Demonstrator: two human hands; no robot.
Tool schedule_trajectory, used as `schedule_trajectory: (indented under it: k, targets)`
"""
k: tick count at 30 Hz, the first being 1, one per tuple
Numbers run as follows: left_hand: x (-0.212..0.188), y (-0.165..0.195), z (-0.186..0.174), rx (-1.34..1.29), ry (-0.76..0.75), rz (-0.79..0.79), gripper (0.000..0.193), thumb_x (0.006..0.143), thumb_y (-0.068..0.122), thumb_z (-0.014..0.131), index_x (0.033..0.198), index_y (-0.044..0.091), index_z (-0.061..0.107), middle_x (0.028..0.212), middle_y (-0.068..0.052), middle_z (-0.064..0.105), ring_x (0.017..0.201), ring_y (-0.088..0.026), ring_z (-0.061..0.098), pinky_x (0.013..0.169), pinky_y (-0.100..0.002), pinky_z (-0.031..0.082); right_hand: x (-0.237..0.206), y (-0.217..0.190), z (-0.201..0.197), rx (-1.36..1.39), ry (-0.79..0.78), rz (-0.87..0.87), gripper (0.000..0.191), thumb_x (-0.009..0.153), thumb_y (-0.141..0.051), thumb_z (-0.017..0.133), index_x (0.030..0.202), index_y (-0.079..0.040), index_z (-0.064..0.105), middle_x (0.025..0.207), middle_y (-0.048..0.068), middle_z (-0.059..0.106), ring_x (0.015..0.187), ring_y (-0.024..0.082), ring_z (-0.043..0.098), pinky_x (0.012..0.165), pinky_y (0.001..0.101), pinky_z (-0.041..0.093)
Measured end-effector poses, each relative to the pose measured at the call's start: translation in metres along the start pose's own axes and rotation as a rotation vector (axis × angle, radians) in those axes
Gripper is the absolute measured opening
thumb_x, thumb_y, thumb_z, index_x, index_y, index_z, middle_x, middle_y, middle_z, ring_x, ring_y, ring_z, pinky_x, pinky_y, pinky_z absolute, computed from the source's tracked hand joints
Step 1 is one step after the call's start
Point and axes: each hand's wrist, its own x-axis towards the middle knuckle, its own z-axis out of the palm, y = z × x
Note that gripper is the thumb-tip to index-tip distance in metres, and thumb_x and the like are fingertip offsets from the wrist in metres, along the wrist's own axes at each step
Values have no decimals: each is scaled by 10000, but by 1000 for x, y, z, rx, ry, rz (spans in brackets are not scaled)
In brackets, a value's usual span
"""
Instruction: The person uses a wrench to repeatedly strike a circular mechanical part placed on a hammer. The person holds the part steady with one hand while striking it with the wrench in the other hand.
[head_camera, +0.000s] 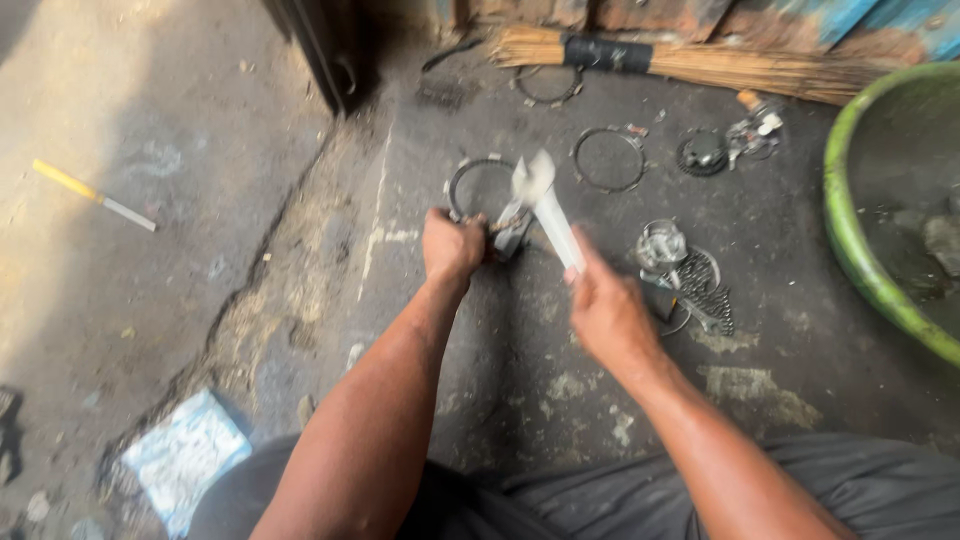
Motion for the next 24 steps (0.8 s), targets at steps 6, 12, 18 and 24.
schedule_trajectory:
  k: [6,12,18,24]
  targets:
    - [-7,9,-5,-212,-148,-221,549,864,167,700,1315,-42,466,1073,-242,702,911,-376,765,798,-462,614,1,-20,-10,-23,-58,91,600,1024,-191,486,1590,-208,286,700,40,684,454,152,648,365,313,521]
    - [-7,12,-7,-17,-83,-103,540,843,196,781,1257,-50,537,1070,-234,700,980,-311,706,865,-404,560,-2,-14,-15,90,92,-27,567,1086,-188,441,1626,-196,268,677,37,621,449,143,554,316,314,459]
    - [-10,13,-8,-161,-144,-203,541,881,198,698,1309,-51,479,1014,-240,726,854,-359,767,760,-450,608,-1,-3,2,-337,252,-433,540,1087,-284,591,1584,-200,395,741,105,697,600,251,668,521,367,531]
    - [-5,5,-4,-37,-26,-12,566,856,223,804,1264,-65,537,1031,-239,726,812,-256,714,747,-378,575,-2,-6,-6,59,143,18,560,1068,-225,483,1603,-187,324,593,137,651,498,248,670,476,427,509]
